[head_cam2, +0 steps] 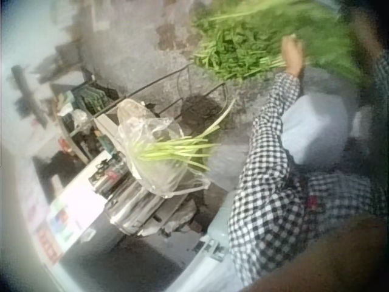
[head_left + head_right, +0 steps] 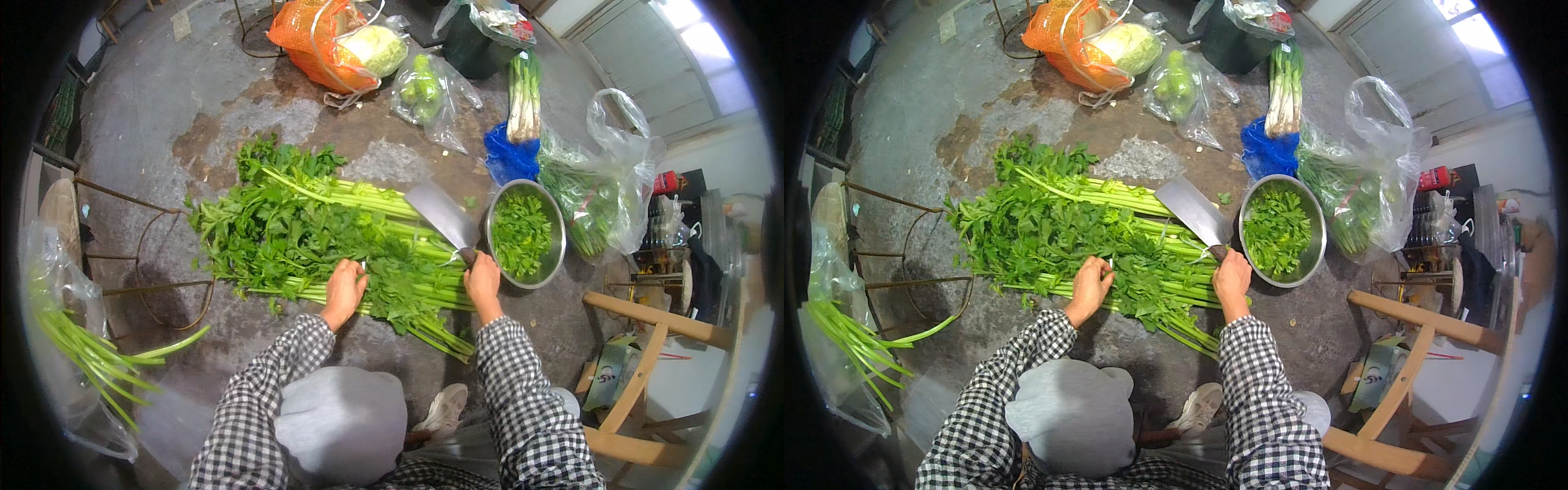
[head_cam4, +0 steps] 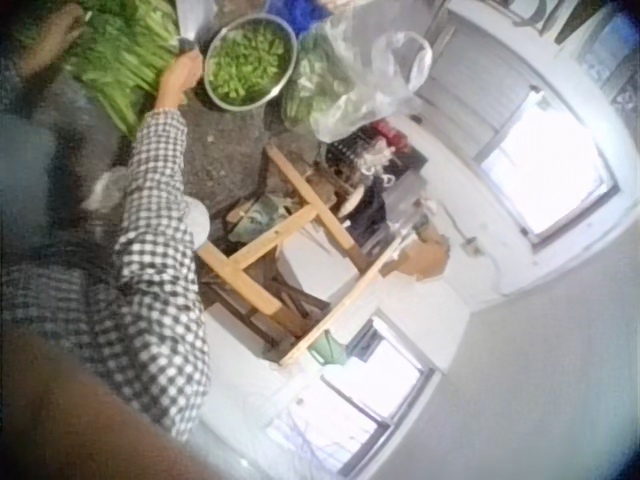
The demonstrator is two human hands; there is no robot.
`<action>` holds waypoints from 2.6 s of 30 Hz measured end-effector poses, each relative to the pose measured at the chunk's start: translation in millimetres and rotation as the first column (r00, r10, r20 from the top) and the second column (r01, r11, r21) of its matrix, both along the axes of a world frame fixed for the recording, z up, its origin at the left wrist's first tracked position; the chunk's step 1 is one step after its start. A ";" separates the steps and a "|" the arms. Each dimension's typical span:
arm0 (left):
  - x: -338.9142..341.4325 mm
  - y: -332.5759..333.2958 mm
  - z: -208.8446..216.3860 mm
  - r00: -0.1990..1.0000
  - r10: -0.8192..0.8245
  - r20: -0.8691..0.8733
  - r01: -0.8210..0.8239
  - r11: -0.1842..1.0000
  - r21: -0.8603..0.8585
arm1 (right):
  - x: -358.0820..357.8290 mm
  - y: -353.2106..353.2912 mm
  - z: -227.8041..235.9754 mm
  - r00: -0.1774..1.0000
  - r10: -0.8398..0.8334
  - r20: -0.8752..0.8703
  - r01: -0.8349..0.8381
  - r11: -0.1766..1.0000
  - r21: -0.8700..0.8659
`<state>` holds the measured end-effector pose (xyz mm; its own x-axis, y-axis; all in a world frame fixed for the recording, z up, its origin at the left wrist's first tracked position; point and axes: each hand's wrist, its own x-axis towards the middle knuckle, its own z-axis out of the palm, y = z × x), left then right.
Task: The person unpacks a bundle of celery, removes the leaves by hand, and places them in a metal bowl. They then use a knife to trim the ends of the celery stalks and continue trimming more stalks.
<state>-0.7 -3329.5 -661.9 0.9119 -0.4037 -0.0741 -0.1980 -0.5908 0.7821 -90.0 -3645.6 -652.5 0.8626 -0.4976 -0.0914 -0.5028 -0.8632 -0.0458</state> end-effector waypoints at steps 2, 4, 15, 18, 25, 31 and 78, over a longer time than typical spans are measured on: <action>1.7 2.0 3.2 1.000 0.023 0.000 -0.023 0.998 0.050 | 12.6 -8.1 -3.5 0.993 0.033 -0.111 -0.033 0.999 -0.002; 3.2 6.0 7.1 0.992 0.125 -0.016 -0.125 0.990 -0.064 | 24.2 -9.6 -2.0 0.982 0.059 -0.179 -0.063 0.998 -0.014; -2.1 1.0 -16.8 0.994 0.098 0.041 -0.091 0.984 -0.155 | -1.8 65.3 89.7 0.972 -0.189 0.141 0.108 0.886 0.450; -1.1 -1.0 -24.3 0.903 0.156 -0.401 -0.237 0.958 -0.160 | -18.4 88.3 110.8 0.952 -0.147 0.269 -0.072 0.745 0.663; -15.9 14.7 -16.3 0.943 0.124 -0.307 -0.200 0.953 -0.227 | -37.7 99.8 144.3 0.945 0.312 0.094 -0.312 0.783 0.537; -19.6 21.5 -12.0 0.934 0.168 -0.315 -0.255 0.932 -0.259 | -50.7 102.6 140.8 0.917 0.394 -0.053 -0.307 0.786 0.536; 92.5 0.2 -24.8 0.857 0.406 -0.318 -0.430 0.903 -0.008 | 21.5 110.4 131.7 0.968 0.248 0.043 -0.240 0.857 0.456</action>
